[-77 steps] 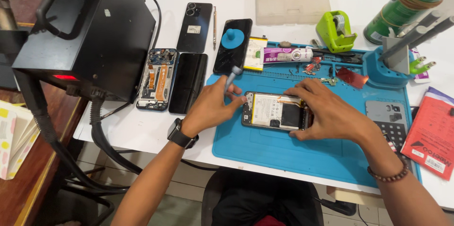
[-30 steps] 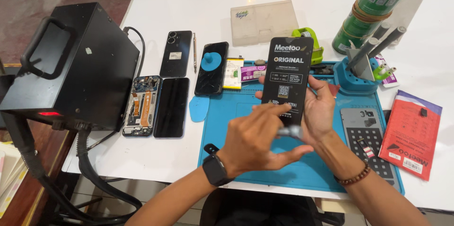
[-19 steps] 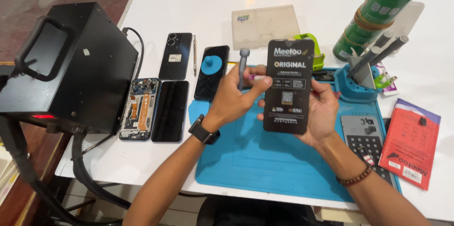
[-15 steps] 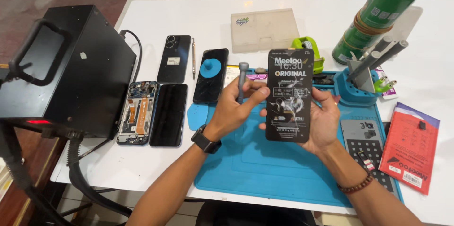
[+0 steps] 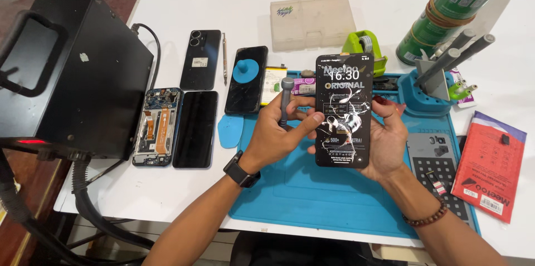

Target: The person uses a screwdriver to remove screws from a disassembled smartphone on a blue mat. They then lift the back cover and set it aside, exposing the internal components.

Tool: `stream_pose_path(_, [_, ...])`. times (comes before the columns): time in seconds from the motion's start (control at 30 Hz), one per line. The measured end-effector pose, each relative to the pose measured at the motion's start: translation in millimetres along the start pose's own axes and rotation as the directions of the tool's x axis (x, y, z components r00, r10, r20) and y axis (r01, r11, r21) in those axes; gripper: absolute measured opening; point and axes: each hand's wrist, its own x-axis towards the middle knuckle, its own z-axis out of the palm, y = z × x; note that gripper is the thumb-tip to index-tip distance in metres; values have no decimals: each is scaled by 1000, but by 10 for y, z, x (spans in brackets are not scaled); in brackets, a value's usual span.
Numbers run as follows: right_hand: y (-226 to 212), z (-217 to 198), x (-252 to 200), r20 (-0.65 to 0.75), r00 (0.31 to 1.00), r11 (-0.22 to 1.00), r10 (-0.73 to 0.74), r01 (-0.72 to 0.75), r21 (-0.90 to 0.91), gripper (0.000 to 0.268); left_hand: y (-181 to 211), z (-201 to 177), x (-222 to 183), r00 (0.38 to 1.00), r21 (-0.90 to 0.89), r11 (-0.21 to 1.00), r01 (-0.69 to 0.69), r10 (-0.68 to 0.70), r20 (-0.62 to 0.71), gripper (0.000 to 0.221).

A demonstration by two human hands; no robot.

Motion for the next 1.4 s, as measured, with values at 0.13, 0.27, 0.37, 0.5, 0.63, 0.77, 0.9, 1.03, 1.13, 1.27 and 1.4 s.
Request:
stream_pose_path(0.13, [5,12,-4,-17,1000,1000,-17,17,5,70,31,49,-1,1000,-42,999,18,-19,-13,28])
stream_pose_path(0.27, [10,175,-24,-64,997,997,-31,27,-67,69,94,108,-4,990,36,990,137,-136,-30,24])
stream_pose_path(0.37, [-16,282,-51,-23,993,973,-116,109,-204,74,92,152,0,942,90,938,335,-333,-39,27])
stream_pose_path(0.5, [-2,257,-27,29,961,929,-273,272,-251,67,52,169,3,955,-14,955,297,-297,13,41])
stream_pose_path(0.63, [-78,40,22,8,962,940,-272,268,-210,56,140,59,23,989,-54,996,67,-60,136,41])
stream_pose_path(0.77, [-438,-150,-49,89,985,857,-150,175,-485,56,398,-130,-39,996,343,939,-34,3,90,41])
stream_pose_path(0.9, [-655,-123,-205,111,990,884,-90,130,-449,55,555,-155,-228,977,776,594,-214,133,168,33])
stream_pose_path(1.03, [-786,-28,-285,-69,998,607,10,-61,-792,78,477,-158,-397,882,892,57,-449,192,432,13])
stream_pose_path(1.13, [-754,23,-325,-160,986,246,52,-168,-955,90,328,-149,-515,670,760,-177,-625,377,639,20])
stream_pose_path(1.27, [-669,77,-370,-49,994,-42,94,-45,-998,101,129,-121,-688,657,723,-228,-652,306,689,15])
stream_pose_path(1.4, [-597,118,-420,-19,994,-178,105,0,-984,111,-14,-113,-786,677,729,-217,-650,270,684,17])
